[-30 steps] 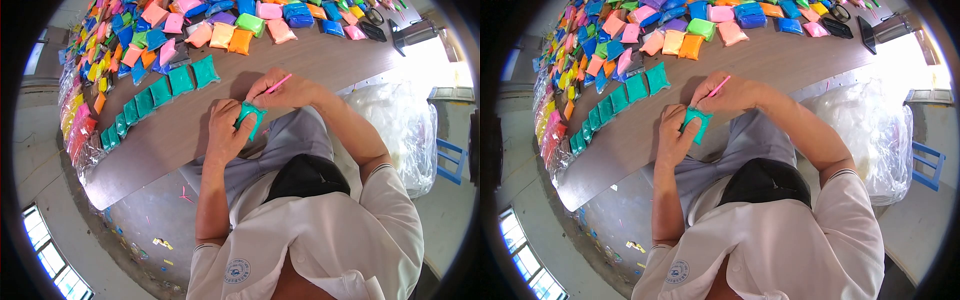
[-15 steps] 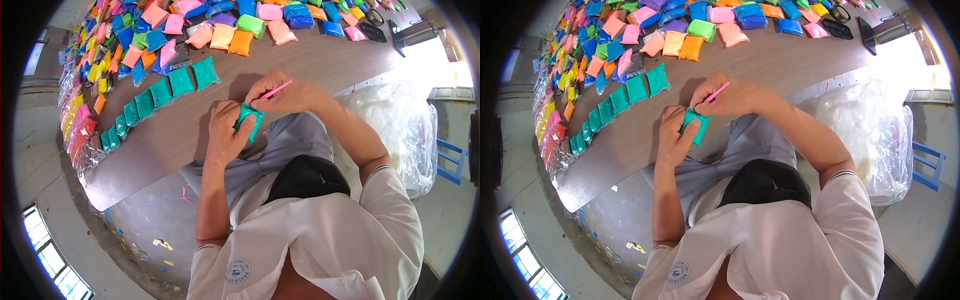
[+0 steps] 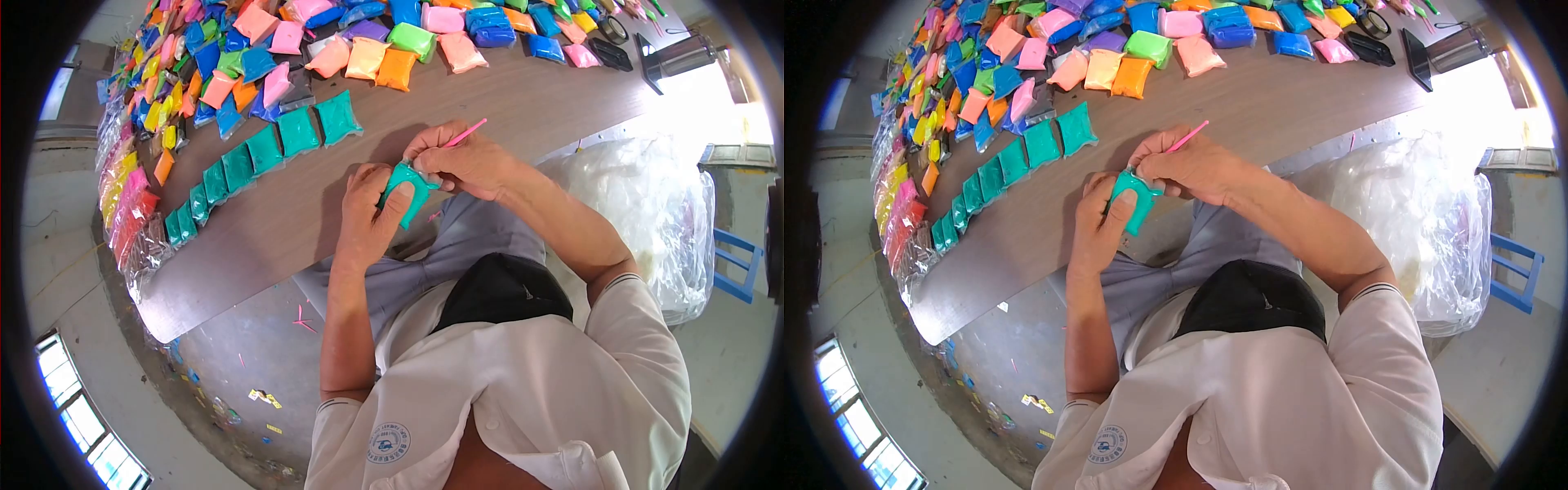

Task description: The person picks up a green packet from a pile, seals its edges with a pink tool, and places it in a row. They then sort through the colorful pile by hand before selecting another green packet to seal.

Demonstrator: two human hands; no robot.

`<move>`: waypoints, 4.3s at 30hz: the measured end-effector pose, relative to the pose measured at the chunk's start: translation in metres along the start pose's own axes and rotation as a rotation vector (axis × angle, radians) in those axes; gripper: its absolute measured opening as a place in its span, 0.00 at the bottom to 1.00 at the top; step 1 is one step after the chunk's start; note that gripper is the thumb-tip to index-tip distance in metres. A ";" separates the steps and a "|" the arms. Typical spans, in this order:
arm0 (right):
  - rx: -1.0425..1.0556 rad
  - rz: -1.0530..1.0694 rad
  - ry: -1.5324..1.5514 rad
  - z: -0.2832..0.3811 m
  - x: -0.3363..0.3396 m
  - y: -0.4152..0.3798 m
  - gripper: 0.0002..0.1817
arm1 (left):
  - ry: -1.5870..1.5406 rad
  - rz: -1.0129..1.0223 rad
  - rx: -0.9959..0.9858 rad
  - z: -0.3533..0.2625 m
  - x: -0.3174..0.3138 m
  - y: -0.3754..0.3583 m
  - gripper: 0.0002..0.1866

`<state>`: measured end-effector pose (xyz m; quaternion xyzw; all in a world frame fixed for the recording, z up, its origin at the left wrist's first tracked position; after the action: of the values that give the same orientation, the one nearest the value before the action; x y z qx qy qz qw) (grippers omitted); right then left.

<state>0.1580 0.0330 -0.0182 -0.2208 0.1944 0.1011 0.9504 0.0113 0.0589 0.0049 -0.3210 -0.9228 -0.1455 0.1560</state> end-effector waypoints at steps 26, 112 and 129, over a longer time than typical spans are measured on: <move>0.089 0.020 -0.407 0.024 -0.006 -0.007 0.10 | 0.084 0.055 -0.054 -0.004 -0.002 0.003 0.16; 0.864 0.201 -1.247 0.059 -0.040 -0.027 0.10 | 0.042 0.032 -0.054 -0.004 -0.002 0.004 0.13; 0.996 -0.015 -1.139 0.057 -0.032 -0.021 0.04 | -0.128 0.085 0.099 0.009 0.003 0.002 0.14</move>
<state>0.1535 0.0375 0.0495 0.3198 -0.3055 0.0932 0.8920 0.0086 0.0651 -0.0016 -0.3602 -0.9225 -0.0723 0.1183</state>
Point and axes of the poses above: each hand's wrist, its own y-axis towards the middle knuckle, its own x-axis out of the back of the hand, z = x × y, the point moved 7 cm from there along y, towards the middle knuckle, and after that the axes turned 4 degrees about z, right-handed, at the moved point
